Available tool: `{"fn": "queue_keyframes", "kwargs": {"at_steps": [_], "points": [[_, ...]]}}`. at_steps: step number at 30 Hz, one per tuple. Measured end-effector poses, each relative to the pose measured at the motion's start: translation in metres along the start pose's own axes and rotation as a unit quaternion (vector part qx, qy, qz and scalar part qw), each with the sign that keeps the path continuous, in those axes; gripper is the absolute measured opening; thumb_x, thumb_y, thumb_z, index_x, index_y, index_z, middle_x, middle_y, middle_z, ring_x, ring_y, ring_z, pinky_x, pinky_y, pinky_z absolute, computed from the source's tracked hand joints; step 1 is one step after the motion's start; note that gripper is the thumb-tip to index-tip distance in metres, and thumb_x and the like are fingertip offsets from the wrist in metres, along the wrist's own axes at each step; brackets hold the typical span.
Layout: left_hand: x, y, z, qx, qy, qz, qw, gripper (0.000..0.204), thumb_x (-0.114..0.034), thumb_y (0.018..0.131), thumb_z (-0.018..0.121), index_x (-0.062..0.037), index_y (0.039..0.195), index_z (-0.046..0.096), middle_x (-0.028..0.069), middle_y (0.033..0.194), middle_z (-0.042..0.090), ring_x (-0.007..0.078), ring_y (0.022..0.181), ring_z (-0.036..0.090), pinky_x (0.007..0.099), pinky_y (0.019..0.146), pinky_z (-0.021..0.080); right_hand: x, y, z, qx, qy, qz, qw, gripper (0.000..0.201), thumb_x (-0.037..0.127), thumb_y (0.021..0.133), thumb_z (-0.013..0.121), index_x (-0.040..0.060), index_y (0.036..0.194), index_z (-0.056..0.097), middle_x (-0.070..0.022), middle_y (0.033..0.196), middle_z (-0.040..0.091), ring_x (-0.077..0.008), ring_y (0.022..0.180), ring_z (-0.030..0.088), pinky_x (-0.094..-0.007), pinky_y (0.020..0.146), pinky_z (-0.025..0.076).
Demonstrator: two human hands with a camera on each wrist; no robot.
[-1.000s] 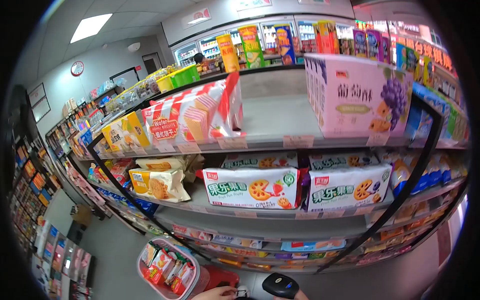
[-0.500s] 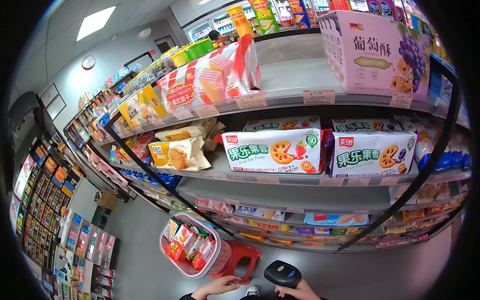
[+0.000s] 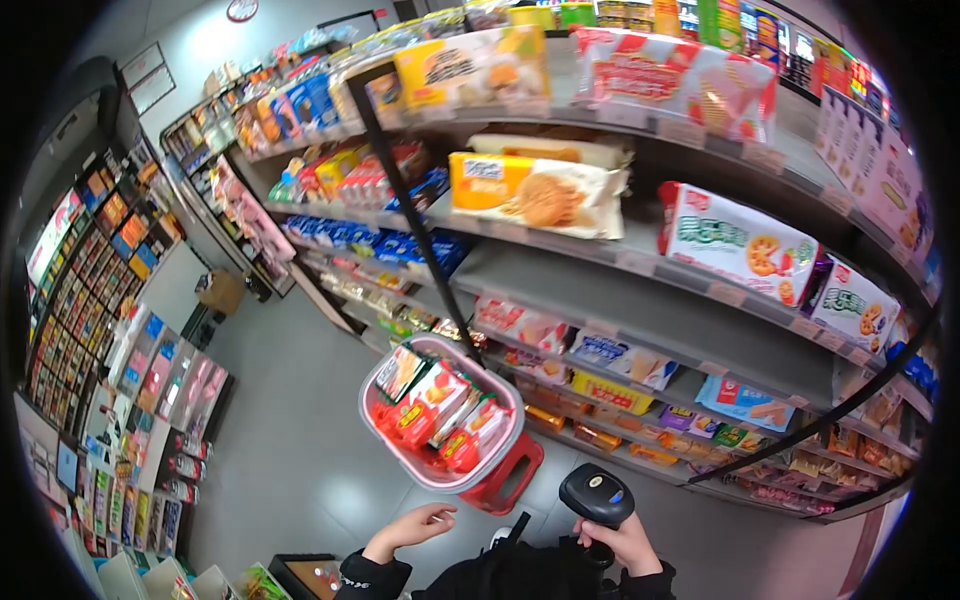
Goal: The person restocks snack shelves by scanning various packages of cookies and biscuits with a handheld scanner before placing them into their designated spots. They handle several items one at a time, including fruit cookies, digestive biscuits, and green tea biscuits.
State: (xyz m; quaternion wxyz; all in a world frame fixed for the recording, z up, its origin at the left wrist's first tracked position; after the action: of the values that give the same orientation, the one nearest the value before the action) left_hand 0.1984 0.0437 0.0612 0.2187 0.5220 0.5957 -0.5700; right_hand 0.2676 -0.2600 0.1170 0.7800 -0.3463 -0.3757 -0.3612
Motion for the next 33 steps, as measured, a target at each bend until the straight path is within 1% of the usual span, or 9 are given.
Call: {"fn": "queue_keyframes", "kwargs": {"at_steps": [5,8,13,18,20,23,26,30,33], "points": [[0.064,-0.037,-0.043,-0.046,-0.027,-0.041,0.998,0.042,-0.030,0.081,0.055,-0.0026,0.112,0.047,0.0094,0.092,0.056,0.0153,0.079,0.054,0.0267,0.070,0.044,-0.022,0.018,0.052,0.030,-0.051,0.019,0.998,0.031,0.007,0.073,0.061,-0.0010,0.100,0.048,-0.0093,0.074,0.057,-0.0118,0.058,0.053,-0.0256,0.057,0.046],[0.091,-0.048,-0.061,-0.061,-0.051,-0.039,0.996,0.042,-0.029,0.081,0.055,-0.0022,0.112,0.048,0.0093,0.092,0.057,0.0149,0.079,0.054,0.0265,0.071,0.044,-0.031,0.024,0.075,0.038,-0.056,0.024,0.997,0.032,0.007,0.073,0.061,-0.0004,0.101,0.048,-0.0091,0.075,0.057,-0.0120,0.059,0.053,-0.0254,0.057,0.045],[0.108,-0.052,-0.082,-0.071,-0.062,-0.046,0.994,0.041,-0.029,0.081,0.055,-0.0016,0.111,0.048,0.0087,0.091,0.057,0.0145,0.080,0.054,0.0262,0.071,0.044,-0.027,0.032,0.102,0.046,-0.073,0.047,0.995,0.033,0.006,0.072,0.062,0.0000,0.101,0.047,-0.0092,0.077,0.057,-0.0121,0.060,0.053,-0.0251,0.057,0.045],[0.113,-0.038,-0.087,-0.085,-0.104,-0.048,0.990,0.038,-0.026,0.081,0.055,-0.0008,0.110,0.049,0.0072,0.088,0.058,0.0126,0.077,0.054,0.0248,0.070,0.044,-0.013,0.049,0.107,0.037,-0.161,0.091,0.982,0.030,0.004,0.070,0.063,-0.0010,0.096,0.050,-0.0101,0.075,0.059,-0.0118,0.060,0.054,-0.0248,0.056,0.045],[0.109,-0.029,-0.087,-0.086,-0.118,-0.045,0.988,0.037,-0.023,0.081,0.054,0.0001,0.109,0.049,0.0069,0.086,0.058,0.0119,0.076,0.054,0.0243,0.070,0.044,-0.010,0.064,0.100,0.036,-0.153,0.099,0.983,0.025,0.002,0.071,0.061,-0.0022,0.093,0.051,-0.0107,0.073,0.059,-0.0119,0.058,0.054,-0.0250,0.057,0.046],[0.105,-0.012,-0.086,-0.104,-0.177,-0.050,0.977,0.035,-0.021,0.082,0.053,0.0011,0.108,0.048,0.0075,0.085,0.057,0.0120,0.076,0.054,0.0244,0.069,0.044,-0.001,0.096,0.093,0.069,-0.117,0.112,0.984,0.023,-0.001,0.071,0.055,-0.0036,0.094,0.052,-0.0130,0.075,0.059,-0.0121,0.057,0.054,-0.0257,0.058,0.047],[0.101,0.007,-0.091,-0.133,-0.256,-0.051,0.956,0.033,-0.019,0.082,0.051,0.0009,0.109,0.047,0.0077,0.087,0.056,0.0128,0.077,0.055,0.0247,0.068,0.045,0.005,0.139,0.087,0.119,-0.148,0.135,0.973,0.026,0.005,0.072,0.055,-0.0041,0.097,0.051,-0.0152,0.077,0.059,-0.0133,0.058,0.055,-0.0258,0.059,0.047],[0.092,0.033,-0.105,-0.196,-0.293,-0.086,0.932,0.031,-0.014,0.083,0.046,0.0012,0.110,0.045,0.0094,0.094,0.056,0.0152,0.081,0.056,0.0260,0.073,0.045,0.014,0.205,0.080,0.192,-0.150,0.166,0.956,0.031,0.012,0.072,0.056,-0.0047,0.097,0.051,-0.0160,0.081,0.058,-0.0152,0.062,0.057,-0.0260,0.062,0.046],[0.098,0.055,-0.116,-0.336,-0.316,-0.143,0.875,0.037,-0.014,0.081,0.046,0.0028,0.113,0.041,0.0080,0.094,0.054,0.0147,0.087,0.053,0.0256,0.073,0.044,0.012,0.253,0.073,0.229,-0.102,0.172,0.953,0.031,0.009,0.075,0.054,-0.0019,0.103,0.049,-0.0112,0.085,0.057,-0.0158,0.069,0.057,-0.0267,0.064,0.047]]}}
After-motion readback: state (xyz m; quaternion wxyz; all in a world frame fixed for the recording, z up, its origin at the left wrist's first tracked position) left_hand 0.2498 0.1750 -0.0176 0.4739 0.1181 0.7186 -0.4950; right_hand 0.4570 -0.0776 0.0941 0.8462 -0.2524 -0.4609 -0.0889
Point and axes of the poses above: each hand's wrist, its own y-axis towards the middle knuckle, its own z-axis out of the palm, x = y × z, the point moved 4 cm from there along y, towards the middle knuckle
